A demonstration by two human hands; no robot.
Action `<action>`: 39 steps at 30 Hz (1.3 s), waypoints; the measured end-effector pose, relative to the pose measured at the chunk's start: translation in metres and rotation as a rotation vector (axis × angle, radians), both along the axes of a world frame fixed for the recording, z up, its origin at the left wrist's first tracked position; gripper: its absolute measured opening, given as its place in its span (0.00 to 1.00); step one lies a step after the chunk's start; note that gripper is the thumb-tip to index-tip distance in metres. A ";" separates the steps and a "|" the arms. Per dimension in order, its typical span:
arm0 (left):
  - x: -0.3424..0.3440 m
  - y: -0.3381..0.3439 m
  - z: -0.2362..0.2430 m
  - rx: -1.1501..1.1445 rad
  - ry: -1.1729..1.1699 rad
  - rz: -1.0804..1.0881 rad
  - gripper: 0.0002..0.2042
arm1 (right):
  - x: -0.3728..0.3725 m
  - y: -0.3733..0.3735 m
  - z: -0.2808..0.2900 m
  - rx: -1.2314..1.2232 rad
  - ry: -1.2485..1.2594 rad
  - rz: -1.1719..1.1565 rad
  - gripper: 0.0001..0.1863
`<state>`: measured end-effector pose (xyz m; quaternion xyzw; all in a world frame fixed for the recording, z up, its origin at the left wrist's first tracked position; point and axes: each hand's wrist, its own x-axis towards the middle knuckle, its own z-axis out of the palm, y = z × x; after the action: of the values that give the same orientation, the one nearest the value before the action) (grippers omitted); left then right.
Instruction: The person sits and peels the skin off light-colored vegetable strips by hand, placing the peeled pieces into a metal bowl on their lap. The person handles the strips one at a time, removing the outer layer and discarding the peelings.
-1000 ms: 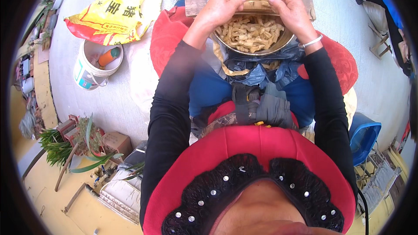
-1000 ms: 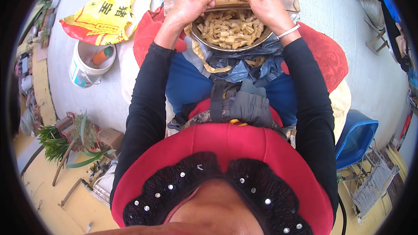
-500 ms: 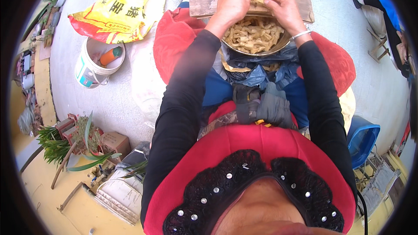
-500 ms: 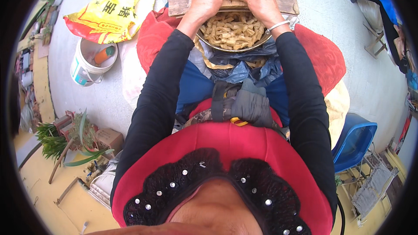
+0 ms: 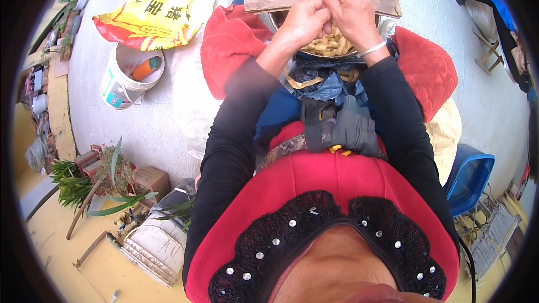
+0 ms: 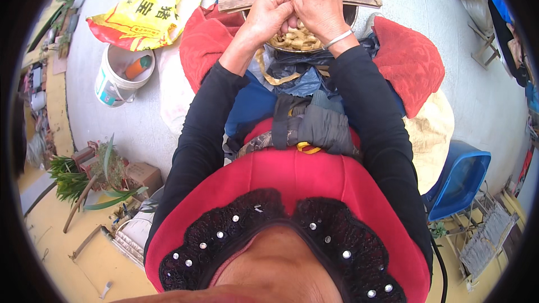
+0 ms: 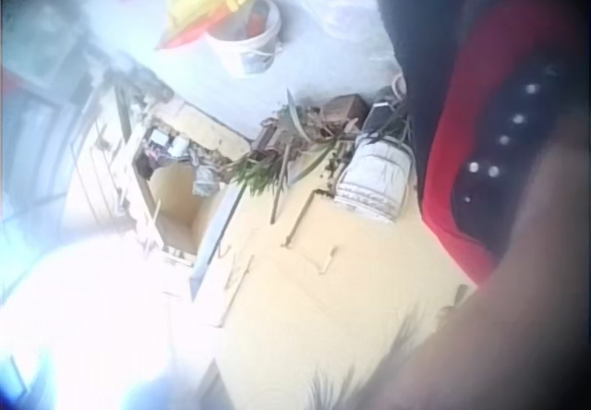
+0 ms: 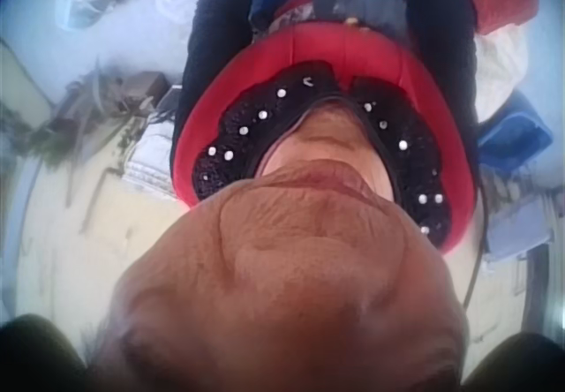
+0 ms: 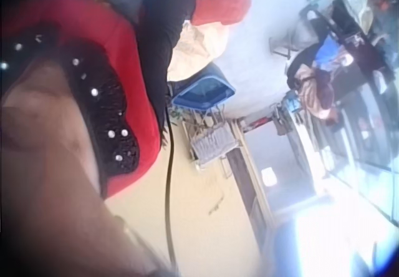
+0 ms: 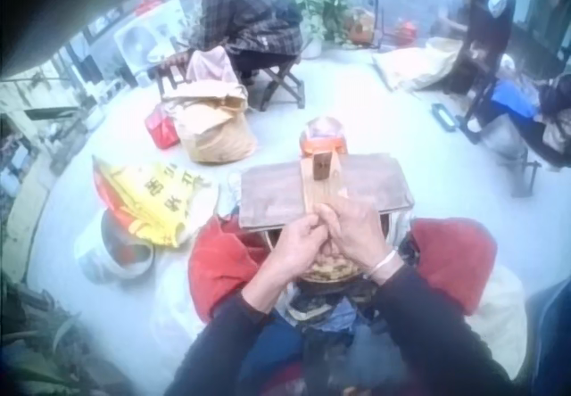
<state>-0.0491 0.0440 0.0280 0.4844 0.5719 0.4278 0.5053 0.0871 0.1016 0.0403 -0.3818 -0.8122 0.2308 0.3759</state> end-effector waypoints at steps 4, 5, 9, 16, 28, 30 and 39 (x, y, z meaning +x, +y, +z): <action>-0.012 -0.008 0.000 0.163 0.360 -0.031 0.16 | 0.018 -0.001 -0.011 -0.180 -0.096 0.103 0.16; -0.016 -0.008 -0.005 0.242 0.451 -0.031 0.17 | 0.021 -0.001 -0.015 -0.199 -0.120 0.146 0.17; -0.021 -0.010 -0.021 0.151 0.140 -0.099 0.16 | 0.027 -0.061 0.006 -0.997 -0.018 0.442 0.12; 0.021 -0.039 0.027 0.001 -0.589 -0.070 0.18 | 0.033 -0.054 0.042 -0.892 0.664 0.254 0.12; 0.025 -0.044 -0.019 -0.035 -0.468 -0.028 0.08 | 0.033 -0.045 -0.011 -0.117 0.032 -0.038 0.08; 0.024 -0.046 -0.022 0.161 -0.144 -0.007 0.07 | 0.034 -0.047 -0.009 -0.032 -0.021 -0.034 0.07; 0.035 -0.069 -0.015 0.598 0.663 0.148 0.14 | 0.052 -0.064 -0.040 -1.058 0.430 0.177 0.14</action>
<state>-0.0140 -0.0248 0.0126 0.6777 0.5871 0.4312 0.1008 0.1393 0.0372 -0.0001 -0.3931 -0.5205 0.7083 0.2698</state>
